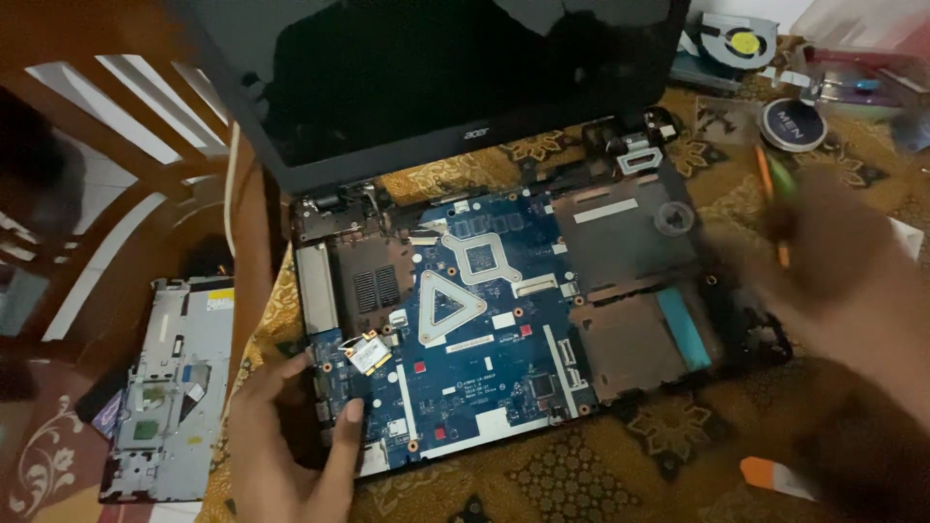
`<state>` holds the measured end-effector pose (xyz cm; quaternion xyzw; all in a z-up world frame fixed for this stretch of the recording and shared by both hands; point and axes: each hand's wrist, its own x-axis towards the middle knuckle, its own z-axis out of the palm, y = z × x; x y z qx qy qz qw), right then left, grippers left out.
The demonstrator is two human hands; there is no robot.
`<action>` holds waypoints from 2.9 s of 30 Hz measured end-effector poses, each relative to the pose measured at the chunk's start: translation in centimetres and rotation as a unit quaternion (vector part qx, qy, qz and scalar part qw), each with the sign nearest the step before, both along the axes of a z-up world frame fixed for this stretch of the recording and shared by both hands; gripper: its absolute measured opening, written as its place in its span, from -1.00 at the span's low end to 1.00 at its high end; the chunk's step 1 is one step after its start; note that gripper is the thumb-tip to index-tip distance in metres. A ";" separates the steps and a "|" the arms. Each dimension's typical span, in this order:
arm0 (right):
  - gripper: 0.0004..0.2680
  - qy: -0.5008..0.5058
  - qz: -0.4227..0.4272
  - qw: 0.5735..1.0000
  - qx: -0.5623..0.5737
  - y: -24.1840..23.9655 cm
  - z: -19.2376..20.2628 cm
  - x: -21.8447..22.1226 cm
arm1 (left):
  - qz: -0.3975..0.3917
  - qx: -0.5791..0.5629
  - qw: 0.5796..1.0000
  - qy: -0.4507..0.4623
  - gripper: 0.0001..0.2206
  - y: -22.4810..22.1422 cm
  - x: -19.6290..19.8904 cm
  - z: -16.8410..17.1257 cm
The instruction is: The recorder is disassembling an Acer laptop by removing the motherboard and internal components.
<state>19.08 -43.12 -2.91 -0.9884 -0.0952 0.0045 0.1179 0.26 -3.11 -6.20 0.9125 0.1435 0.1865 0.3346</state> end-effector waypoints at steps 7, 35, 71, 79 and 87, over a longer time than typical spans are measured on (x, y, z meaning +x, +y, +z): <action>-0.87 -0.001 -0.025 0.974 -0.225 -10.3 -5.5 -8.3 | 0.000 -0.027 1.000 -0.011 -0.46 0.1 0.5 -1.0; -0.61 0.368 -0.083 0.915 0.145 12.4 3.0 -7.1 | -0.020 0.082 0.996 -0.005 -0.43 -0.3 0.4 0.7; -0.68 0.388 -0.266 0.853 0.225 11.7 -3.7 -5.9 | 0.038 -0.259 0.965 0.033 -0.77 1.1 -1.0 2.5; -0.68 0.413 -0.242 0.825 0.300 4.5 -14.8 -4.2 | 0.018 -0.284 0.948 0.145 -0.70 2.6 -1.1 5.4; -0.61 0.518 -0.275 0.754 0.296 -6.1 -30.3 0.2 | 0.047 -0.330 0.925 0.182 -0.68 2.4 -0.8 5.5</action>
